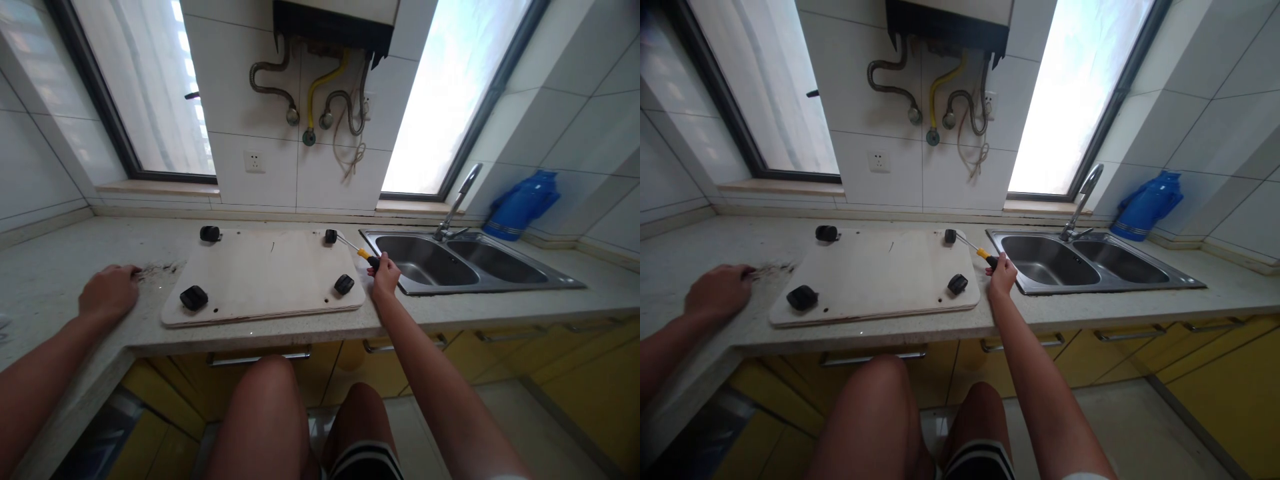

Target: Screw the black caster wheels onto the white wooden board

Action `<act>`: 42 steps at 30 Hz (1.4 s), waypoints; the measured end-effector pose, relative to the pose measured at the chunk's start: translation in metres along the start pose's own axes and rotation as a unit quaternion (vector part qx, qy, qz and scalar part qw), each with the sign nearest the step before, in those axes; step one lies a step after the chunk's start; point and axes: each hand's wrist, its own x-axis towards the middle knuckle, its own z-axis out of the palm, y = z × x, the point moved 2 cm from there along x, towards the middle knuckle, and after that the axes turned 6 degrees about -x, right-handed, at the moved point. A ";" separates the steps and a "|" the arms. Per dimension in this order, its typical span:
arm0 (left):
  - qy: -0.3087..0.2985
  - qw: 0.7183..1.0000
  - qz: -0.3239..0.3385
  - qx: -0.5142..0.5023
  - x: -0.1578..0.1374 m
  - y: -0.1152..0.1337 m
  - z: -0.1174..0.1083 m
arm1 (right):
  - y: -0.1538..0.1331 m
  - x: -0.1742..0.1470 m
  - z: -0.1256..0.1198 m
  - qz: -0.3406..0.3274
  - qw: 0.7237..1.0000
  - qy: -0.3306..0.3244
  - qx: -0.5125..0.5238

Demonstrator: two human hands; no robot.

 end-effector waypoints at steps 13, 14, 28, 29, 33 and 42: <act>0.054 0.862 -0.135 -0.486 -0.029 0.134 0.014 | -0.024 -0.022 -0.010 0.063 0.991 0.051 0.111; 0.034 0.851 -0.132 -0.506 -0.039 0.143 0.016 | -0.030 -0.032 -0.014 0.058 0.989 0.053 0.125; -0.307 0.696 -0.138 -0.634 -0.210 0.228 0.049 | -0.082 -0.240 -0.096 -0.048 0.984 -0.022 0.172; -0.313 0.693 -0.134 -0.635 -0.215 0.231 0.050 | -0.083 -0.242 -0.100 -0.052 0.984 -0.017 0.167; -0.330 0.685 -0.113 -0.640 -0.226 0.243 0.050 | -0.084 -0.246 -0.113 -0.061 0.984 0.014 0.165; -0.306 0.719 -0.060 -0.621 -0.235 0.246 0.040 | -0.093 -0.258 -0.115 -0.064 0.979 0.028 0.191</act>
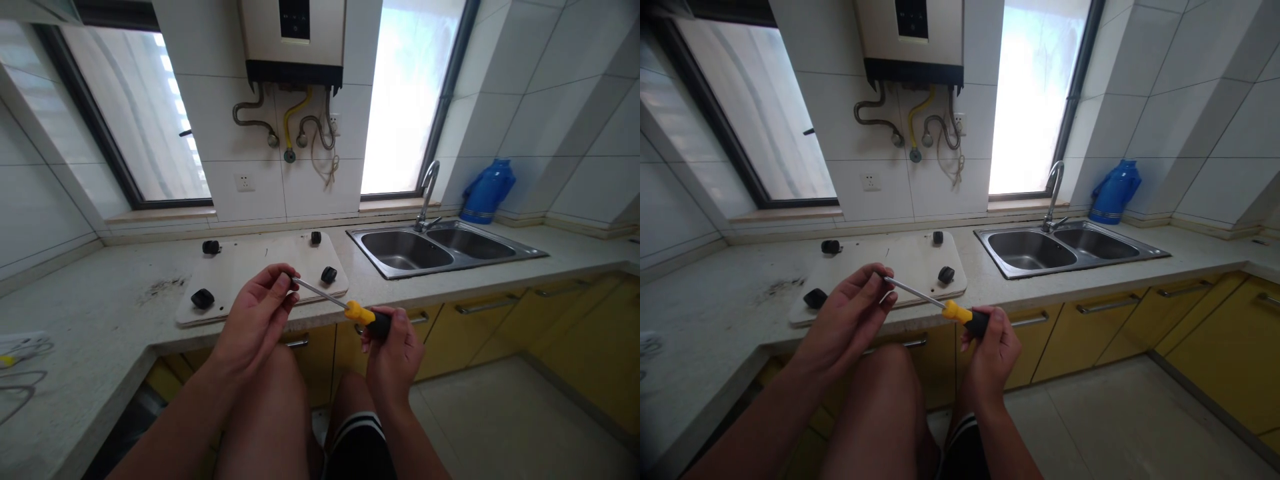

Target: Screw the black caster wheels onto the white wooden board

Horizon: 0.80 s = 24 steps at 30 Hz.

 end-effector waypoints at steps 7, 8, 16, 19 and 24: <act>0.040 0.998 -0.006 -0.050 -0.004 -0.002 0.004 | 0.012 -0.009 -0.001 0.006 1.000 0.002 0.012; 0.042 0.998 -0.007 -0.053 -0.004 -0.002 0.005 | 0.014 -0.010 -0.002 0.006 1.000 0.000 0.011; 0.048 0.996 -0.029 -0.064 -0.003 -0.008 0.010 | 0.025 -0.015 -0.009 0.009 1.000 -0.002 0.002; 0.052 0.996 -0.031 -0.065 -0.002 -0.011 0.010 | 0.028 -0.016 -0.011 0.019 1.000 -0.006 0.006; 0.050 0.996 -0.033 -0.064 -0.001 -0.014 0.010 | 0.034 -0.017 -0.014 0.019 1.000 -0.006 -0.001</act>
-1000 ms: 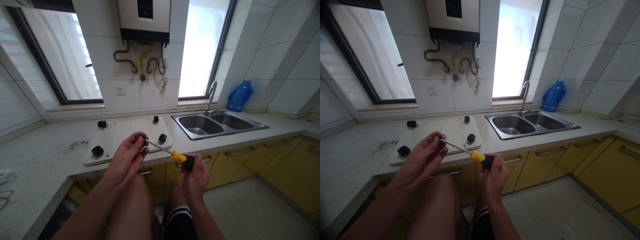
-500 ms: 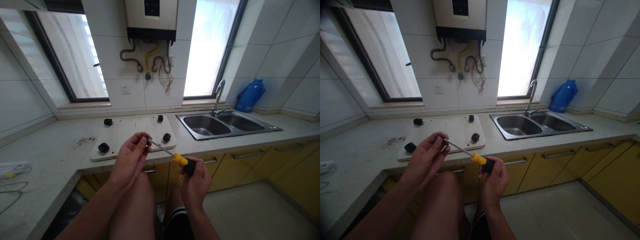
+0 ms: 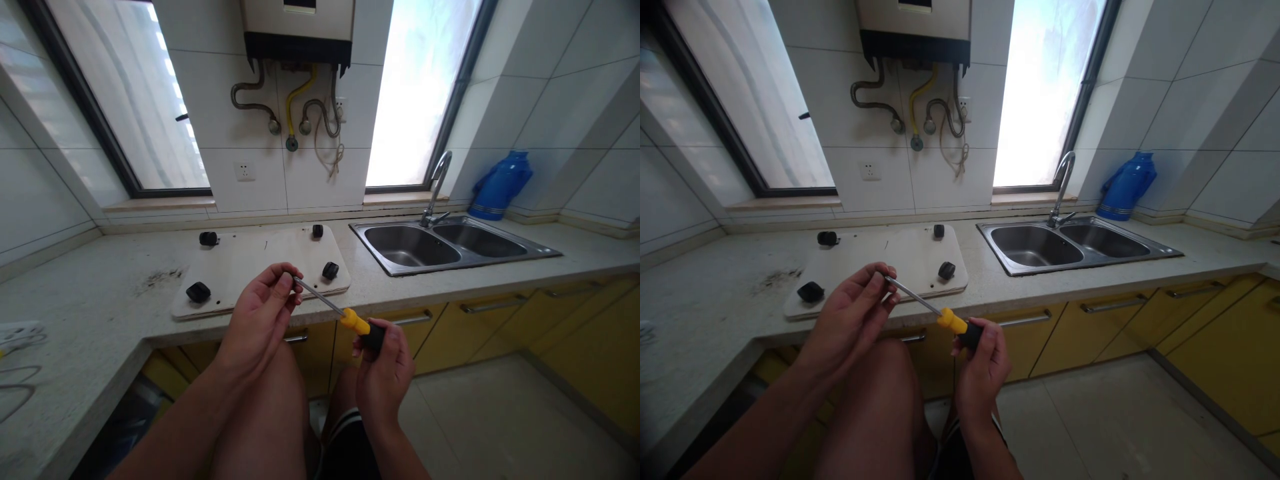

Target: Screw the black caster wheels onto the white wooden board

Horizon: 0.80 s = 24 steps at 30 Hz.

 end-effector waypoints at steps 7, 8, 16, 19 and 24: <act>0.007 1.000 0.007 -0.005 0.001 -0.003 -0.002 | 0.006 -0.001 -0.002 -0.022 1.000 0.004 0.002; 0.008 1.000 0.009 -0.004 0.001 -0.004 -0.003 | 0.007 -0.002 -0.002 -0.026 1.000 0.004 0.001; 0.012 0.999 0.034 -0.003 0.003 -0.006 -0.006 | 0.014 -0.006 -0.006 -0.055 0.998 -0.014 -0.012; 0.014 0.999 0.035 -0.006 0.004 -0.006 -0.006 | 0.017 -0.009 -0.006 -0.069 0.997 -0.013 -0.005; 0.016 0.999 0.029 -0.005 0.004 -0.005 -0.005 | 0.019 -0.014 -0.008 -0.100 0.995 -0.007 -0.007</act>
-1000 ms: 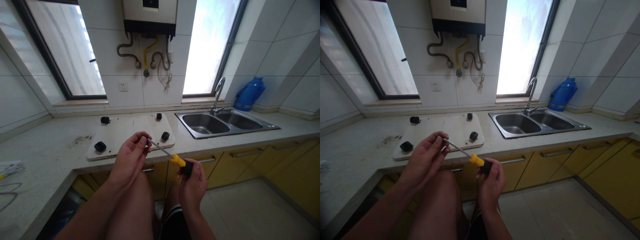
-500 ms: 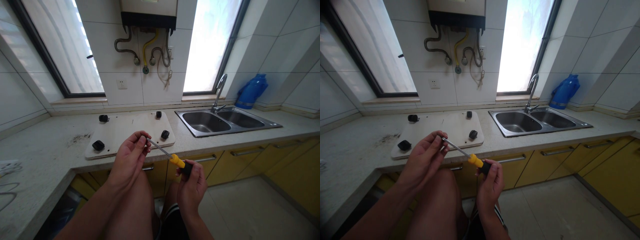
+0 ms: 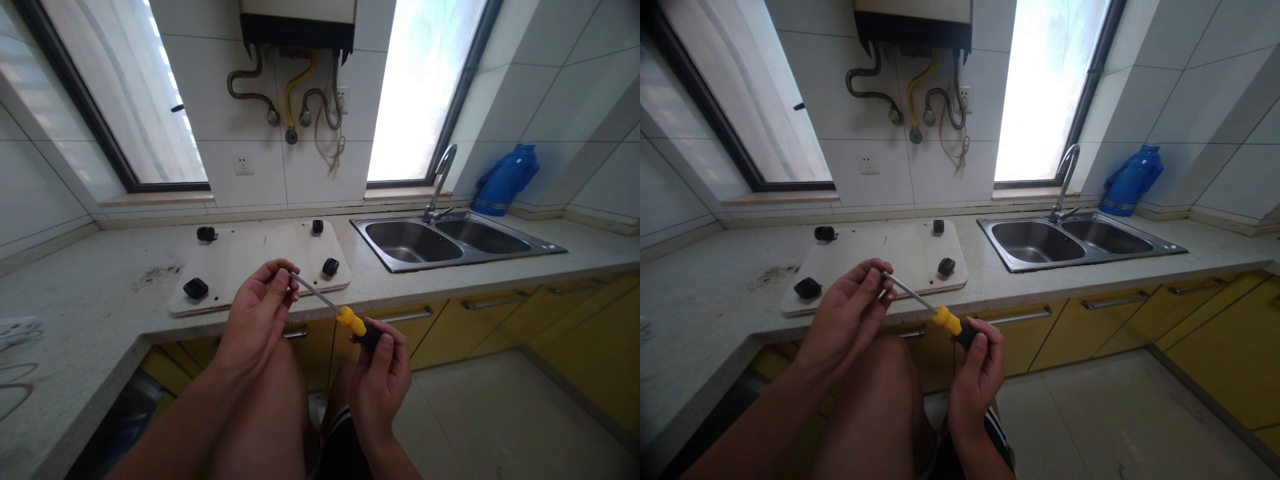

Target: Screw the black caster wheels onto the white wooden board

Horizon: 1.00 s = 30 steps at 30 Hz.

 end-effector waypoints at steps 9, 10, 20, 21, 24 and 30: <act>-0.015 1.000 0.006 0.015 0.004 -0.001 -0.005 | 0.002 -0.001 -0.004 -0.003 0.999 -0.029 0.026; -0.020 1.000 0.008 0.017 0.004 -0.002 -0.005 | 0.002 -0.001 -0.004 0.004 0.999 -0.029 0.028; -0.037 0.998 -0.002 0.052 0.031 -0.021 -0.005 | 0.017 0.008 -0.006 0.053 0.998 -0.007 0.031; -0.035 0.998 -0.007 0.055 0.034 -0.025 -0.005 | 0.019 0.010 -0.007 0.051 0.998 -0.004 0.026; -0.052 0.996 -0.023 0.066 0.042 -0.038 -0.002 | 0.026 0.015 -0.014 0.043 0.999 0.009 0.009; -0.101 0.979 0.012 0.174 0.072 -0.073 0.001 | 0.035 0.041 -0.026 0.032 0.998 0.060 -0.008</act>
